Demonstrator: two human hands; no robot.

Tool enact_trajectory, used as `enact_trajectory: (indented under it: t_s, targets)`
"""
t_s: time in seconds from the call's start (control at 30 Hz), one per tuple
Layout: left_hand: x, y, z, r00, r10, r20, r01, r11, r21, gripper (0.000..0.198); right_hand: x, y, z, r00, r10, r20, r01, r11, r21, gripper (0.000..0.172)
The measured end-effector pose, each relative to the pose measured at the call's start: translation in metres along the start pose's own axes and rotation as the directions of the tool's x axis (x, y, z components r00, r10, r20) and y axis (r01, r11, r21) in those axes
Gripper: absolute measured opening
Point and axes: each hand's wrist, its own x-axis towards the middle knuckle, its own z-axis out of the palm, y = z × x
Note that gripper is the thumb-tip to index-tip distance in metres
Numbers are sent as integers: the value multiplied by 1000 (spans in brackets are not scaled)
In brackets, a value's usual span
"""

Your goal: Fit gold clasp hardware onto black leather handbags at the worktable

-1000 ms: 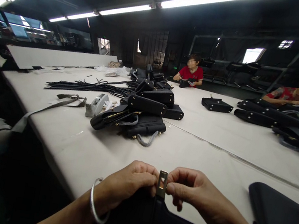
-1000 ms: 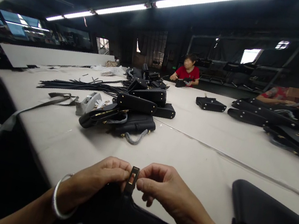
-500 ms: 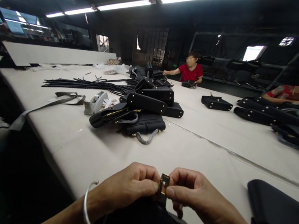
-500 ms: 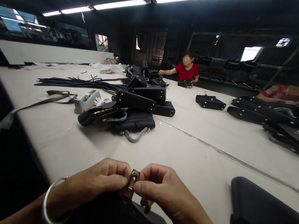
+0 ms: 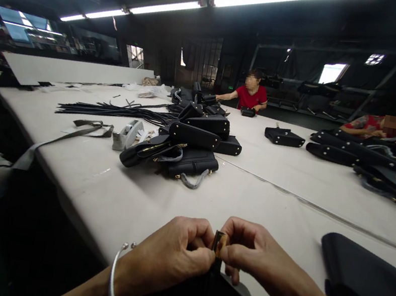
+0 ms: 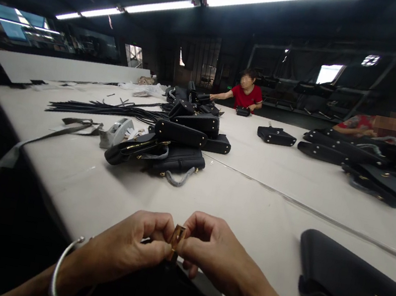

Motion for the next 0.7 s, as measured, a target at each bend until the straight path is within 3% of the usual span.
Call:
enact_trajectory:
  t_s: [0.23, 0.43, 0.6, 0.7]
  targets:
    - [-6, 6, 5, 995, 67, -76, -53, 984, 171, 5, -3, 0, 8, 995, -24, -93, 1, 972, -234, 7]
    - [-8, 8, 7, 986, 122, -115, -95, 972, 215, 7, -4, 3, 11, 963, -202, -179, 87, 861, -501, 7]
    - [-12, 9, 9, 975, 184, -124, -147, 954, 261, 6, -5, 6, 22, 908, -359, -216, 158, 770, -618, 18]
    - [-11, 7, 5, 963, 229, -142, -186, 945, 268, 8, -5, 5, 25, 888, -411, -206, 205, 755, -622, 17]
